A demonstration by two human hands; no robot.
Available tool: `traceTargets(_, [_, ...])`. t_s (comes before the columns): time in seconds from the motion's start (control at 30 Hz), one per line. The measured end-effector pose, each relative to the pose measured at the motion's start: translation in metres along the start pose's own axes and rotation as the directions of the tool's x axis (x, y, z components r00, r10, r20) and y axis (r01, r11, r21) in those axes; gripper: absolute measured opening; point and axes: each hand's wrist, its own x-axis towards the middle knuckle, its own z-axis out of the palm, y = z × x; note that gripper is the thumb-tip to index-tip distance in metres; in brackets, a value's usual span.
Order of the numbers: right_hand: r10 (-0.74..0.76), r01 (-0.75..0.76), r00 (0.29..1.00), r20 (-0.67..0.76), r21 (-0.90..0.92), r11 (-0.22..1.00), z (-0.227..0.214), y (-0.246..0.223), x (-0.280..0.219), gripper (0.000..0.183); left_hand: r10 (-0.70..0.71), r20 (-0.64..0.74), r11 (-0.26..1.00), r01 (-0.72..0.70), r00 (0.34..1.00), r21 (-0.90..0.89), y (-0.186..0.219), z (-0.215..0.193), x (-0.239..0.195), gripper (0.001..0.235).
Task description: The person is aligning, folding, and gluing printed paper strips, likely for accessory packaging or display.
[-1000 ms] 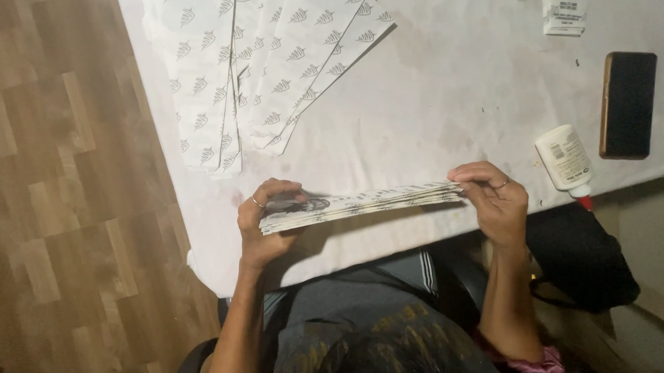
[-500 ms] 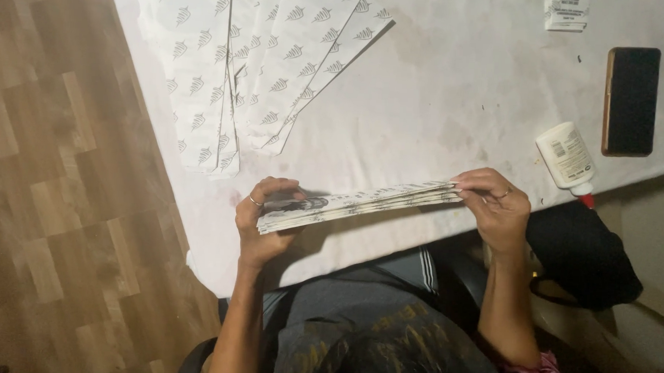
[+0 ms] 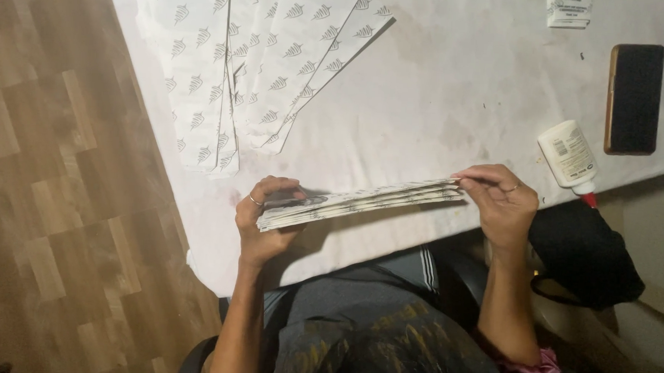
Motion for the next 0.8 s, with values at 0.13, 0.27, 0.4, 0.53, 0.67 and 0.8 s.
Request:
traceTargets(0.13, [-0.027,0.029,0.998,0.062,-0.035,0.999,0.001,0.002,0.003,0.008,-0.015,0.015,1.0,0.015,1.0,0.003,-0.001,-0.001,-0.002,0.041])
traceTargets(0.27, [-0.065,0.069,0.996,0.057,-0.072,0.995,0.0,-0.008,0.009,0.006,-0.007,0.015,1.0,0.007,1.0,0.002,0.0,-0.001,-0.003,0.04])
traceTargets(0.4, [-0.082,0.085,0.995,0.053,-0.055,0.995,0.002,-0.004,0.011,0.006,-0.012,0.022,1.0,0.012,1.0,0.014,0.003,-0.001,0.001,0.038])
traceTargets(0.53, [-0.036,0.05,0.989,0.145,-0.089,0.995,0.005,-0.009,0.01,0.01,-0.008,0.018,1.0,0.008,1.0,0.012,0.002,0.0,0.003,0.037])
traceTargets(0.67, [0.022,-0.061,0.975,0.221,0.168,0.984,-0.004,-0.008,0.0,0.036,-0.006,0.006,1.0,0.006,1.0,0.021,0.003,0.0,0.002,0.037])
traceTargets(0.8, [-0.098,0.059,0.979,0.181,0.211,0.976,-0.008,0.006,-0.009,0.035,-0.006,-0.002,0.999,0.006,1.0,0.034,-0.002,-0.002,0.0,0.037])
